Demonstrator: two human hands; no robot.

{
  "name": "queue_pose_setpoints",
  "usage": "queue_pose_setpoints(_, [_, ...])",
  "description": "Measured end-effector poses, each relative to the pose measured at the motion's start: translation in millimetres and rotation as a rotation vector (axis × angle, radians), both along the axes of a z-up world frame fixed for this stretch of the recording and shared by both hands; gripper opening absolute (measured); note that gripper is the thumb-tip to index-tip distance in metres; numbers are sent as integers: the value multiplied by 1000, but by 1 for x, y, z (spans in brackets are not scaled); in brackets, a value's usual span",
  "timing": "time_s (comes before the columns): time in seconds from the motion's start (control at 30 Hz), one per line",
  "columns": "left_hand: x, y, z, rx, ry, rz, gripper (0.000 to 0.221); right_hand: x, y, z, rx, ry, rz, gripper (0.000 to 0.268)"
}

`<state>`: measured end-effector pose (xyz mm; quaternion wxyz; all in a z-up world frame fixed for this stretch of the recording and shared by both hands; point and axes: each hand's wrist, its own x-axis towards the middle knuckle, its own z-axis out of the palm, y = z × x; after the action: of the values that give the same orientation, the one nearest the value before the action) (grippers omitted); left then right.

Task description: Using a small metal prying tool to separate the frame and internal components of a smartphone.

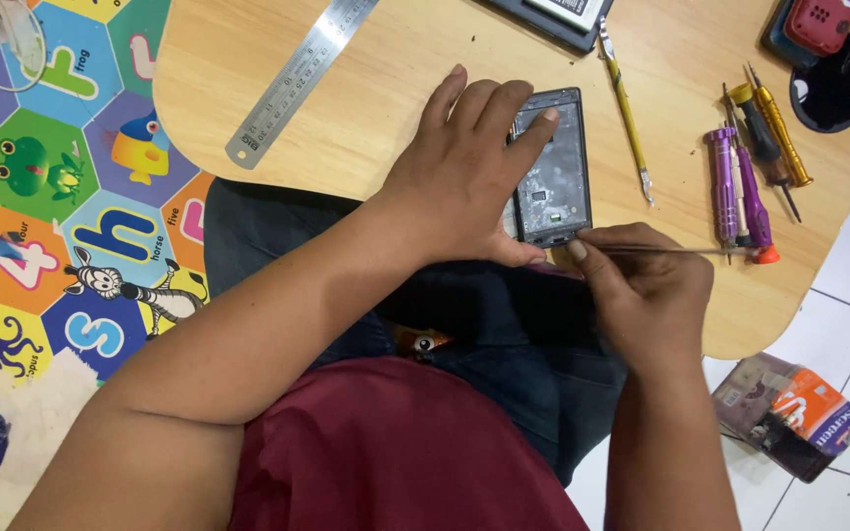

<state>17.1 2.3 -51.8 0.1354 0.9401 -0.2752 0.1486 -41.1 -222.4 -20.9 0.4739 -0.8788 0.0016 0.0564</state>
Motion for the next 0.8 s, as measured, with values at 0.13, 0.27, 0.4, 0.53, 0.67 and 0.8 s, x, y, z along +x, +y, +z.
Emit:
queue_pose_setpoints(0.13, [0, 1, -2, 23, 26, -2, 127, 10, 4, 11, 2, 135, -27, 2])
queue_pose_setpoints(0.27, [0, 2, 0, 9, 28, -2, 127, 3, 7, 16, -133, 76, 1, 5])
queue_pose_setpoints(0.4, [2, 2, -1, 15, 45, -7, 126, -8, 10, 15, -89, -56, 18, 3])
queue_pose_setpoints(0.53, [2, 1, -2, 38, 52, 6, 129, -12, 9, -2, -44, -124, -34, 3])
queue_pose_setpoints(0.67, [3, 4, -1, 17, 64, 14, 130, -17, 17, -8, 35, -195, -42, 3])
queue_pose_setpoints(0.8, [3, 2, -2, 27, 83, 21, 133, -22, 19, -17, 95, -228, -105, 5])
